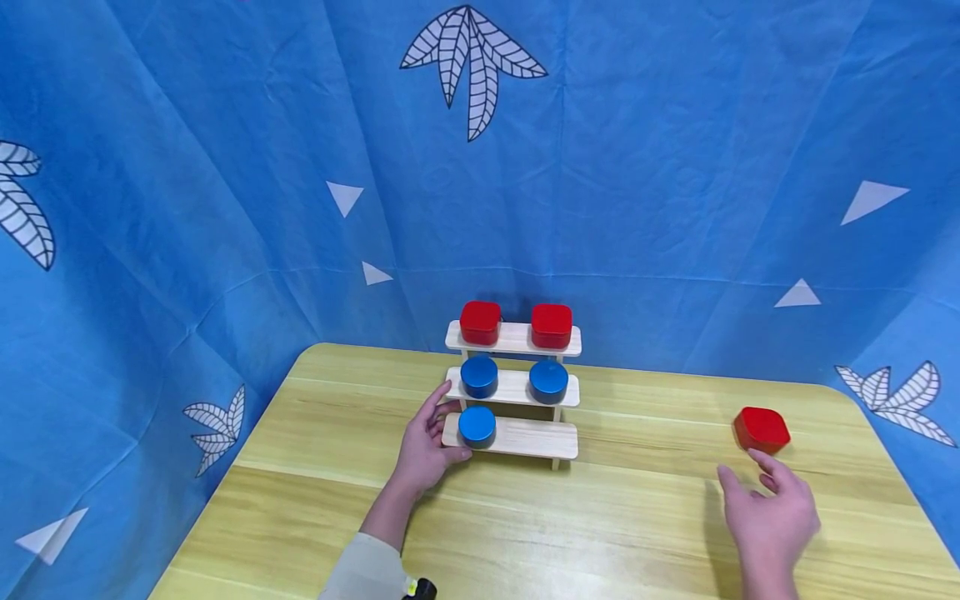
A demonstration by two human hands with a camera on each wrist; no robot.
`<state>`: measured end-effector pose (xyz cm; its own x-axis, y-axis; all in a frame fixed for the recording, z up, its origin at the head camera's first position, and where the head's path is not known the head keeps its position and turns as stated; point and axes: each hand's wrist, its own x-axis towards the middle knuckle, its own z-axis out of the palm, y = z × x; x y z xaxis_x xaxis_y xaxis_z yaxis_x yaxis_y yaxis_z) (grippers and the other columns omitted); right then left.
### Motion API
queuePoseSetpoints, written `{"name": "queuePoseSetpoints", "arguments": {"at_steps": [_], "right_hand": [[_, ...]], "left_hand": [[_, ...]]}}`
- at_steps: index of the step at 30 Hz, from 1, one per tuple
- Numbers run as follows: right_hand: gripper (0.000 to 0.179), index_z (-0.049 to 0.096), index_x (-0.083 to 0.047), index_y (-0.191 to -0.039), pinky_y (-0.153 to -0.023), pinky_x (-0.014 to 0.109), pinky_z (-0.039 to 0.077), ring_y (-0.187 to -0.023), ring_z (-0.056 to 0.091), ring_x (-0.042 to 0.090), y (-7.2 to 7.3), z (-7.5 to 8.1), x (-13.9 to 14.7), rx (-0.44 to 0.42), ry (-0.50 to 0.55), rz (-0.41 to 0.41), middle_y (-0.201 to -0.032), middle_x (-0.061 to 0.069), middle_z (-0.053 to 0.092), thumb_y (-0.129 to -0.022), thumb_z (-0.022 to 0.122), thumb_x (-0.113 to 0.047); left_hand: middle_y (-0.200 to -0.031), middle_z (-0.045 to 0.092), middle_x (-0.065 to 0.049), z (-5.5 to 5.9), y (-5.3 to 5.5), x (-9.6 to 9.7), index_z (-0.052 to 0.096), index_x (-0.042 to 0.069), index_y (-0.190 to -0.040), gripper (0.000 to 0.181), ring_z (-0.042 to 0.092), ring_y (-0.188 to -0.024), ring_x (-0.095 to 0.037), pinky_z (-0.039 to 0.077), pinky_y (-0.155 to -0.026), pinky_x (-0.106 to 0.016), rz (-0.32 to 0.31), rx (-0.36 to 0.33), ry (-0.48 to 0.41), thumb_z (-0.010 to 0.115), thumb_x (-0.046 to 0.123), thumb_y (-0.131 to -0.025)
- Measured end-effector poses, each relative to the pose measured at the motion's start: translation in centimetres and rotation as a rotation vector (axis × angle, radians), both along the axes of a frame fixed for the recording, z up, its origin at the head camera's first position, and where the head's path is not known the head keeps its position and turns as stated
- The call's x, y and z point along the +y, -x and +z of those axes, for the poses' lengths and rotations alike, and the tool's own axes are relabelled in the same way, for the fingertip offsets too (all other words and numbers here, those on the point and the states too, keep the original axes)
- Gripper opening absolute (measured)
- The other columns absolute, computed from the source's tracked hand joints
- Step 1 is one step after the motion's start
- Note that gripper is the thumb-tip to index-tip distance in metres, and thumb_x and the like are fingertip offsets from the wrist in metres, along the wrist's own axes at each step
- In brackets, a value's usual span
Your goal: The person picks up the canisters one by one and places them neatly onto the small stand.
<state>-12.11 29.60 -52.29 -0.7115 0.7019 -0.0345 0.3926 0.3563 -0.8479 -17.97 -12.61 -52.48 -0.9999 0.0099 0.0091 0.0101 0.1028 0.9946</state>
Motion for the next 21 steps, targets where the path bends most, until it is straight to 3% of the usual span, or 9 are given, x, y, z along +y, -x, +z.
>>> {"name": "queuePoseSetpoints", "arguments": {"at_steps": [7,9,16,21], "right_hand": [[0.061,0.063,-0.013,-0.137,-0.061,0.009,0.040,-0.081,0.046,-0.009,-0.2,0.1,0.6,-0.025,0.008,-0.022,-0.136,0.009,0.055,-0.083,0.081,-0.033],[0.061,0.062,-0.013,-0.138,-0.060,0.008,0.039,-0.081,0.046,-0.009,-0.2,0.1,0.8,-0.021,0.005,-0.028,-0.137,0.009,0.055,-0.083,0.081,-0.033],[0.062,0.061,-0.013,-0.139,-0.061,0.008,0.038,-0.083,0.045,-0.008,-0.3,-0.2,1.6,-0.029,-0.019,-0.051,-0.137,0.009,0.057,-0.084,0.080,-0.033],[0.062,0.061,-0.012,-0.139,-0.064,0.009,0.036,-0.086,0.044,-0.009,-0.5,-0.4,2.0,-0.017,-0.043,-0.064,-0.138,0.010,0.056,-0.084,0.079,-0.033]], "left_hand": [[-0.137,0.054,-0.010,3.4,-1.3,0.5,0.041,0.025,-0.153,0.104,0.055,-0.112,-0.032,0.054,-0.092,-0.035,0.002,-0.032,0.002,0.076,-0.026,-0.069],[-0.136,0.054,-0.011,3.5,-1.3,0.5,0.041,0.023,-0.153,0.102,0.056,-0.111,-0.031,0.055,-0.091,-0.036,-0.002,-0.030,0.005,0.076,-0.026,-0.070],[-0.138,0.054,-0.005,0.6,0.0,0.1,0.039,0.034,-0.153,0.110,0.055,-0.113,-0.029,0.054,-0.091,-0.035,0.001,-0.050,-0.003,0.078,-0.024,-0.068],[-0.138,0.054,-0.002,0.1,0.1,0.0,0.041,0.039,-0.150,0.110,0.056,-0.114,-0.027,0.054,-0.091,-0.034,0.000,-0.034,-0.010,0.079,-0.023,-0.068]]}}
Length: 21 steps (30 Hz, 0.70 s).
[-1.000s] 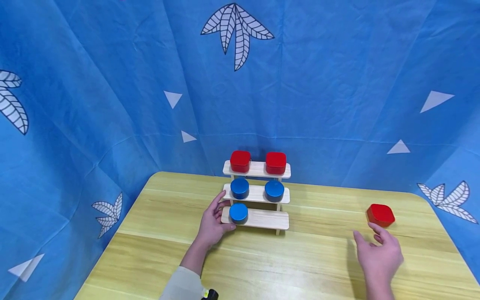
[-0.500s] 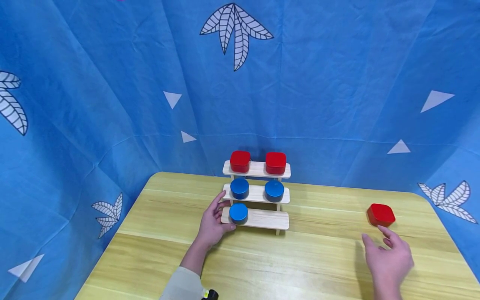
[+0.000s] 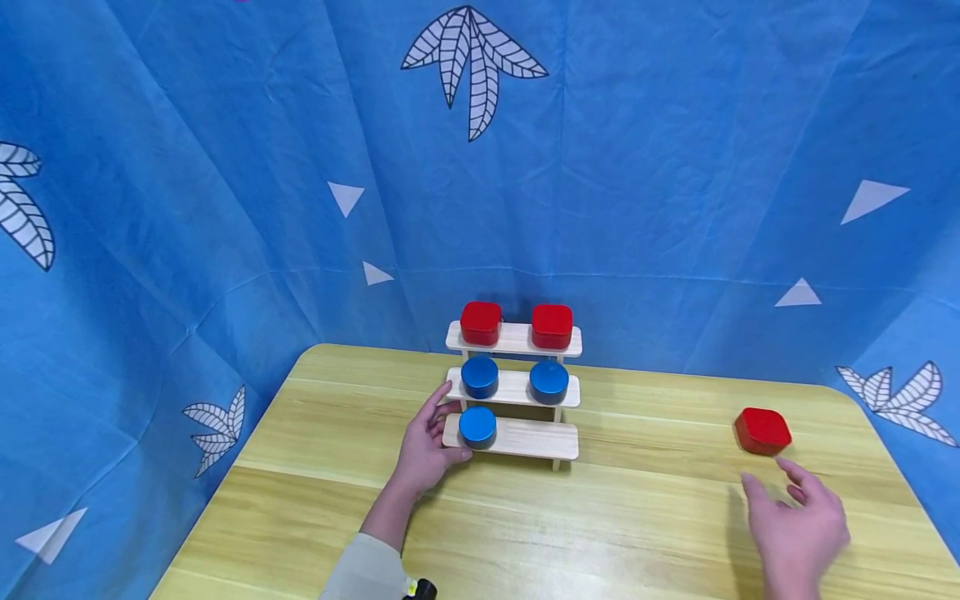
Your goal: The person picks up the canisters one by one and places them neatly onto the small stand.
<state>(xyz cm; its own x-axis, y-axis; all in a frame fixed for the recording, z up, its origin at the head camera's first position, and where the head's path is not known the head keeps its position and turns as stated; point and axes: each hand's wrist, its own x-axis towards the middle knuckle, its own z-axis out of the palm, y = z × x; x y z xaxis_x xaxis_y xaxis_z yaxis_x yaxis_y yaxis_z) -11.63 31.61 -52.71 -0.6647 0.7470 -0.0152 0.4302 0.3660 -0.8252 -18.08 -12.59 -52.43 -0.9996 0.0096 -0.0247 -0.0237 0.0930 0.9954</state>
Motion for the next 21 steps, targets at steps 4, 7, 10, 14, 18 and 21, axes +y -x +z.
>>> {"name": "queuePoseSetpoints", "arguments": {"at_steps": [4,7,10,14,18,21], "right_hand": [[0.063,0.058,-0.012,-0.142,-0.065,0.011,0.037,-0.100,0.052,0.003,0.1,0.1,0.2,-0.028,0.002,-0.003,-0.144,0.011,0.052,-0.086,0.077,-0.035],[0.065,0.056,-0.013,-0.144,-0.063,0.011,0.037,-0.115,0.052,0.019,0.3,0.3,0.4,-0.061,0.014,-0.007,-0.148,0.012,0.047,-0.087,0.075,-0.036],[0.065,0.055,-0.014,-0.145,-0.063,0.012,0.038,-0.118,0.051,0.021,0.4,0.2,0.6,-0.073,0.029,-0.011,-0.149,0.011,0.046,-0.087,0.076,-0.036],[0.066,0.056,-0.017,-0.145,-0.068,0.013,0.038,-0.114,0.051,0.013,0.5,0.2,1.0,-0.068,0.042,-0.013,-0.146,0.007,0.047,-0.086,0.077,-0.037],[0.067,0.054,-0.019,-0.146,-0.075,0.017,0.038,-0.115,0.049,0.014,0.7,0.3,1.2,-0.082,0.047,-0.010,-0.146,0.003,0.047,-0.086,0.076,-0.039],[0.068,0.052,-0.018,-0.148,-0.075,0.020,0.038,-0.120,0.047,0.020,0.8,0.4,1.2,-0.099,0.048,-0.003,-0.148,0.005,0.045,-0.087,0.075,-0.038]], "left_hand": [[-0.137,0.055,-0.002,0.0,-0.1,0.0,0.042,0.039,-0.150,0.110,0.056,-0.112,-0.028,0.055,-0.091,-0.035,-0.002,0.015,0.000,0.079,-0.023,-0.068],[-0.136,0.055,-0.002,-0.1,0.0,-0.1,0.042,0.040,-0.149,0.110,0.056,-0.111,-0.028,0.055,-0.091,-0.034,-0.005,0.019,0.006,0.079,-0.024,-0.067],[-0.136,0.055,-0.002,-0.1,-0.1,-0.1,0.042,0.040,-0.149,0.110,0.057,-0.110,-0.028,0.055,-0.090,-0.034,-0.007,0.022,0.004,0.079,-0.024,-0.067],[-0.136,0.055,-0.002,-0.1,-0.1,-0.1,0.042,0.039,-0.150,0.110,0.057,-0.110,-0.028,0.055,-0.089,-0.034,-0.009,0.025,-0.008,0.079,-0.024,-0.067],[-0.136,0.055,-0.003,0.0,0.0,-0.1,0.042,0.038,-0.150,0.109,0.056,-0.111,-0.028,0.055,-0.089,-0.034,-0.007,0.023,-0.004,0.079,-0.023,-0.068],[-0.135,0.056,-0.002,0.0,-0.1,-0.1,0.042,0.039,-0.150,0.109,0.057,-0.111,-0.027,0.055,-0.089,-0.034,-0.004,0.021,0.000,0.079,-0.023,-0.068]]}}
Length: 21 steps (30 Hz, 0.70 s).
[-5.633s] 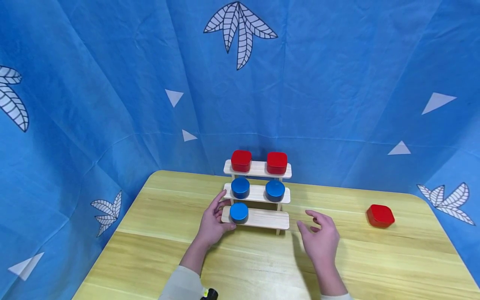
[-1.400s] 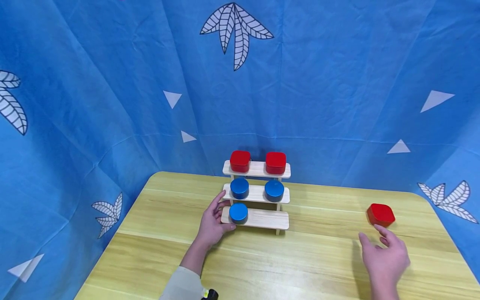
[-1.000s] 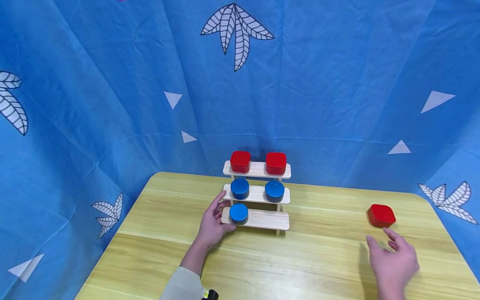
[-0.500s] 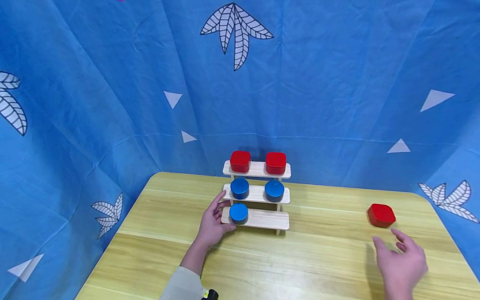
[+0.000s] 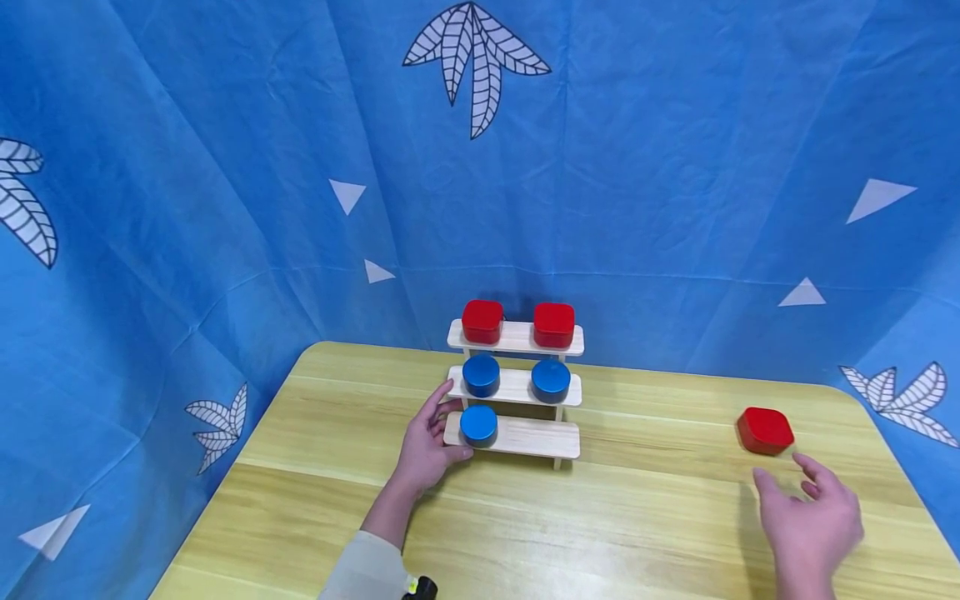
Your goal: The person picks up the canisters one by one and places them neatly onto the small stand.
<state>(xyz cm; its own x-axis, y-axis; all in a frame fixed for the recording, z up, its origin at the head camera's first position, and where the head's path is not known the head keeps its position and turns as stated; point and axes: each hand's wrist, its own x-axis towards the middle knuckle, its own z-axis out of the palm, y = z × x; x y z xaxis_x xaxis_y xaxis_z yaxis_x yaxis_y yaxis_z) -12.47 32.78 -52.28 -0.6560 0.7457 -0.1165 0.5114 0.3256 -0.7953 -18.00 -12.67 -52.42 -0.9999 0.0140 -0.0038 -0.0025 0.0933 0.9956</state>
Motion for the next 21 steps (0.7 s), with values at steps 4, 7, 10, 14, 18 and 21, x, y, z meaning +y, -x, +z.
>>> {"name": "queuePoseSetpoints", "arguments": {"at_steps": [4,7,10,14,18,21], "right_hand": [[0.069,0.049,-0.015,-0.150,-0.074,0.023,0.039,-0.128,0.043,0.031,0.2,0.0,0.0,-0.022,0.005,0.015,-0.152,0.012,0.038,-0.089,0.072,-0.038],[0.070,0.047,-0.016,-0.151,-0.075,0.024,0.039,-0.133,0.041,0.034,0.4,0.0,0.2,-0.034,0.019,0.016,-0.154,0.012,0.036,-0.090,0.071,-0.039],[0.071,0.046,-0.019,-0.152,-0.083,0.027,0.042,-0.136,0.039,0.032,0.6,-0.1,0.5,-0.034,0.036,0.010,-0.156,0.009,0.035,-0.089,0.072,-0.040],[0.072,0.047,-0.020,-0.151,-0.102,0.036,0.037,-0.135,0.040,0.029,0.7,-0.4,0.9,-0.011,0.035,0.007,-0.155,0.006,0.037,-0.088,0.073,-0.041],[0.072,0.049,-0.022,-0.150,-0.102,0.032,0.035,-0.130,0.043,0.023,0.7,-0.5,1.1,0.001,0.041,0.002,-0.153,0.002,0.040,-0.086,0.075,-0.041],[0.074,0.048,-0.025,-0.151,-0.091,0.026,0.038,-0.130,0.042,0.022,0.9,-0.4,1.3,-0.019,0.053,0.005,-0.153,0.002,0.039,-0.085,0.076,-0.044]], "left_hand": [[-0.133,0.057,-0.002,-0.1,0.1,0.0,0.042,0.038,-0.150,0.111,0.058,-0.108,-0.027,0.056,-0.088,-0.034,-0.005,0.008,-0.012,0.079,-0.025,-0.066],[-0.133,0.057,-0.003,-0.2,0.2,0.0,0.042,0.035,-0.151,0.112,0.058,-0.106,-0.027,0.056,-0.087,-0.034,-0.010,0.018,-0.026,0.078,-0.027,-0.065],[-0.132,0.058,-0.002,-0.2,0.2,0.0,0.042,0.035,-0.151,0.113,0.059,-0.106,-0.026,0.056,-0.087,-0.033,-0.013,0.022,-0.032,0.078,-0.028,-0.064],[-0.133,0.057,-0.002,-0.2,0.2,0.0,0.043,0.036,-0.150,0.113,0.058,-0.106,-0.027,0.056,-0.088,-0.034,-0.013,0.023,-0.032,0.078,-0.028,-0.064],[-0.133,0.057,-0.002,-0.2,0.1,0.0,0.042,0.037,-0.150,0.113,0.058,-0.107,-0.027,0.056,-0.088,-0.034,-0.010,0.017,-0.023,0.078,-0.027,-0.064],[-0.133,0.057,-0.002,-0.2,0.1,0.0,0.042,0.038,-0.150,0.113,0.058,-0.108,-0.027,0.056,-0.088,-0.034,-0.007,0.014,-0.018,0.078,-0.027,-0.065]]}}
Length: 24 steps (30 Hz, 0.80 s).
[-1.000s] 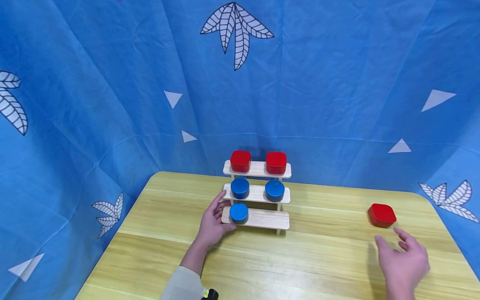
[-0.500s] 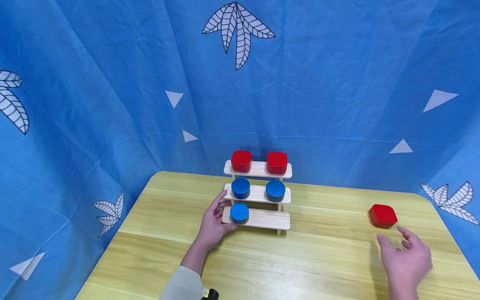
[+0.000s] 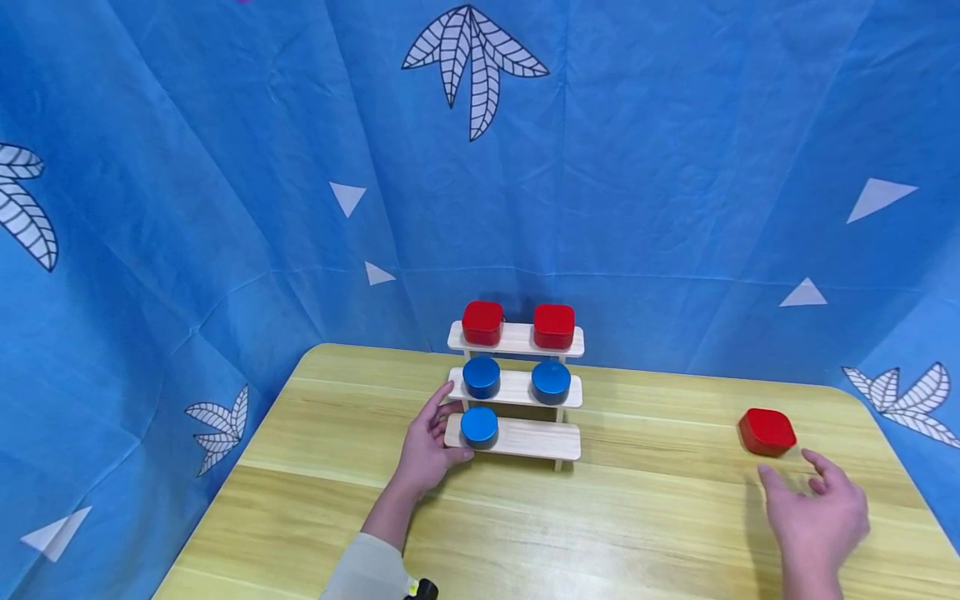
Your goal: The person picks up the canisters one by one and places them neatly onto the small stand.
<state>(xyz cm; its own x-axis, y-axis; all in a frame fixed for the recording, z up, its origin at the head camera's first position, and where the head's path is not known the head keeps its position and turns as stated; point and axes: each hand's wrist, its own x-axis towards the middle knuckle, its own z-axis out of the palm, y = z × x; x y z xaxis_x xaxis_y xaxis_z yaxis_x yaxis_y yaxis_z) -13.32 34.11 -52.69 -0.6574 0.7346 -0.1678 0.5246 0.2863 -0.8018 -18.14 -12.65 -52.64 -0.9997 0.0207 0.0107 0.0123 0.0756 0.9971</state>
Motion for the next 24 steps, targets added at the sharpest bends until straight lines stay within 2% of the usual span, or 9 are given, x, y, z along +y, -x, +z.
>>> {"name": "queuePoseSetpoints", "arguments": {"at_steps": [7,10,17,24], "right_hand": [[0.076,0.043,-0.020,-0.154,-0.089,0.030,0.041,-0.137,0.036,0.031,0.5,0.3,0.0,-0.031,-0.015,0.012,-0.158,0.010,0.030,-0.088,0.072,-0.044],[0.077,0.043,-0.019,-0.153,-0.080,0.027,0.040,-0.137,0.036,0.033,0.6,0.4,0.0,-0.024,-0.017,0.013,-0.157,0.013,0.029,-0.087,0.073,-0.042],[0.079,0.043,-0.023,-0.154,-0.089,0.027,0.042,-0.140,0.034,0.029,1.0,0.4,0.1,-0.025,0.019,0.010,-0.158,0.008,0.029,-0.085,0.075,-0.043],[0.078,0.042,-0.017,-0.154,-0.082,0.027,0.042,-0.139,0.036,0.033,1.7,0.6,0.4,-0.037,-0.005,0.030,-0.158,0.010,0.032,-0.086,0.074,-0.042]], "left_hand": [[-0.134,0.056,-0.003,-0.1,0.0,0.0,0.042,0.038,-0.150,0.112,0.058,-0.109,-0.027,0.056,-0.089,-0.034,0.006,0.001,0.002,0.077,-0.027,-0.065],[-0.134,0.056,-0.002,0.0,0.0,0.0,0.042,0.038,-0.150,0.113,0.058,-0.109,-0.027,0.055,-0.089,-0.034,0.005,0.001,0.001,0.077,-0.027,-0.065],[-0.134,0.057,-0.002,0.0,0.0,0.0,0.042,0.037,-0.150,0.114,0.058,-0.108,-0.027,0.056,-0.087,-0.034,-0.003,0.007,-0.006,0.077,-0.028,-0.064],[-0.133,0.057,-0.002,0.0,0.0,0.0,0.042,0.036,-0.151,0.114,0.058,-0.108,-0.026,0.056,-0.086,-0.033,-0.003,0.007,-0.016,0.075,-0.030,-0.064]]}}
